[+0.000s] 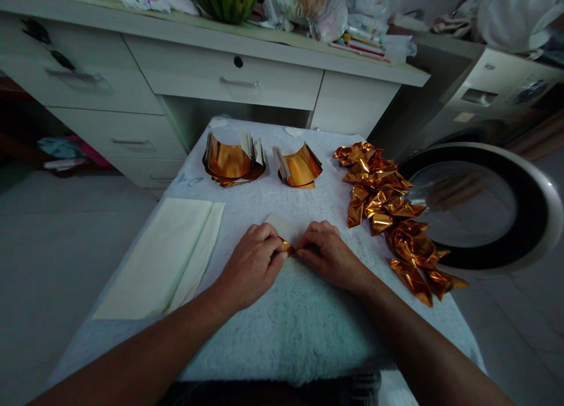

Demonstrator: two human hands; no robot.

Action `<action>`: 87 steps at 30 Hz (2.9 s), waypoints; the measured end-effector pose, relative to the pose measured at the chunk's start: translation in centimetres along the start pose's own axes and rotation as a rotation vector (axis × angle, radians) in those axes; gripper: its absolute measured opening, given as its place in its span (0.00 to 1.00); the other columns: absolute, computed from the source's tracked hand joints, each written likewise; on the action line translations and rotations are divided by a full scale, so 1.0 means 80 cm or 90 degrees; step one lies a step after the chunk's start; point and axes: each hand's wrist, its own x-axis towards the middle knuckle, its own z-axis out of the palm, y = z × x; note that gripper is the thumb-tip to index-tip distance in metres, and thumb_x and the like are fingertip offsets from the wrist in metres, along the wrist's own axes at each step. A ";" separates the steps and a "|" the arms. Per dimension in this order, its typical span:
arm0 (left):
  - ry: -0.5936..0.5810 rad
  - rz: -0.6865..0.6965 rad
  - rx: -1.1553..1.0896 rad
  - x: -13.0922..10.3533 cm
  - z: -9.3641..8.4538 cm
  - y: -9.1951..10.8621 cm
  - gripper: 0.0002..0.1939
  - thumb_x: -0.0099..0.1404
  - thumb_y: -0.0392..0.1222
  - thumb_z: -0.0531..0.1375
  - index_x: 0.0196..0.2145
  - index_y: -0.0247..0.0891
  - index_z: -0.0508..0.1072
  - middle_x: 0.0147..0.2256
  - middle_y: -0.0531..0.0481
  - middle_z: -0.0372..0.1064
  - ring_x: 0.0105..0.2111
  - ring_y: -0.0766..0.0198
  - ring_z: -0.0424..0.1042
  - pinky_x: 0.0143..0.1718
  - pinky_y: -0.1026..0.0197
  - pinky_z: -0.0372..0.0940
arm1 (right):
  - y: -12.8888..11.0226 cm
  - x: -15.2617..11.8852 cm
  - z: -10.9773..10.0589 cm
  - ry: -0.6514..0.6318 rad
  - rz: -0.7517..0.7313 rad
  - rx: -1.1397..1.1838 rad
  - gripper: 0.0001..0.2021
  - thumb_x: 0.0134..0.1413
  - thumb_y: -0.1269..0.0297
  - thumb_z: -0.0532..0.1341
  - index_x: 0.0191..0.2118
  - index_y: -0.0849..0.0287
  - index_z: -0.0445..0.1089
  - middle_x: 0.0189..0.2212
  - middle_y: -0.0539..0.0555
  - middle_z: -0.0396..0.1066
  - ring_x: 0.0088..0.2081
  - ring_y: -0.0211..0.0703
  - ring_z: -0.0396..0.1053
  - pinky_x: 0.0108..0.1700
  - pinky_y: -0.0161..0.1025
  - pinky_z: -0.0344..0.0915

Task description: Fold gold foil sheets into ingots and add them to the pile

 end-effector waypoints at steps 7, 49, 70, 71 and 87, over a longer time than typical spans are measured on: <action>0.033 -0.021 0.021 0.001 0.006 0.000 0.07 0.62 0.32 0.59 0.27 0.38 0.69 0.35 0.49 0.64 0.39 0.57 0.64 0.42 0.50 0.65 | -0.006 0.002 0.005 0.008 0.033 -0.031 0.06 0.59 0.69 0.61 0.31 0.59 0.72 0.31 0.53 0.67 0.38 0.45 0.61 0.43 0.44 0.54; 0.012 -0.019 0.000 0.002 0.005 -0.006 0.15 0.62 0.30 0.57 0.42 0.45 0.77 0.39 0.49 0.65 0.42 0.56 0.64 0.45 0.49 0.64 | -0.004 -0.001 0.020 0.097 0.061 -0.069 0.06 0.53 0.69 0.62 0.37 0.57 0.64 0.38 0.56 0.64 0.42 0.50 0.58 0.44 0.47 0.57; -0.030 -0.033 0.001 0.006 0.001 -0.008 0.15 0.62 0.28 0.59 0.43 0.43 0.78 0.39 0.49 0.67 0.43 0.57 0.64 0.46 0.52 0.63 | -0.014 -0.002 0.017 0.065 0.092 -0.105 0.18 0.54 0.65 0.59 0.51 0.59 0.59 0.48 0.60 0.64 0.47 0.55 0.58 0.49 0.53 0.57; -0.031 -0.034 0.001 0.006 0.001 -0.008 0.15 0.62 0.28 0.59 0.43 0.42 0.78 0.39 0.49 0.67 0.43 0.57 0.64 0.46 0.52 0.63 | -0.014 -0.003 0.016 0.064 0.091 -0.098 0.19 0.54 0.66 0.59 0.52 0.58 0.59 0.49 0.60 0.63 0.48 0.55 0.58 0.50 0.53 0.57; -0.028 -0.021 -0.017 0.004 -0.001 -0.009 0.15 0.62 0.29 0.58 0.42 0.41 0.78 0.39 0.47 0.67 0.42 0.56 0.64 0.45 0.51 0.63 | -0.004 -0.008 0.013 0.063 0.063 -0.082 0.35 0.44 0.78 0.54 0.62 0.59 0.51 0.50 0.61 0.62 0.49 0.54 0.59 0.50 0.53 0.59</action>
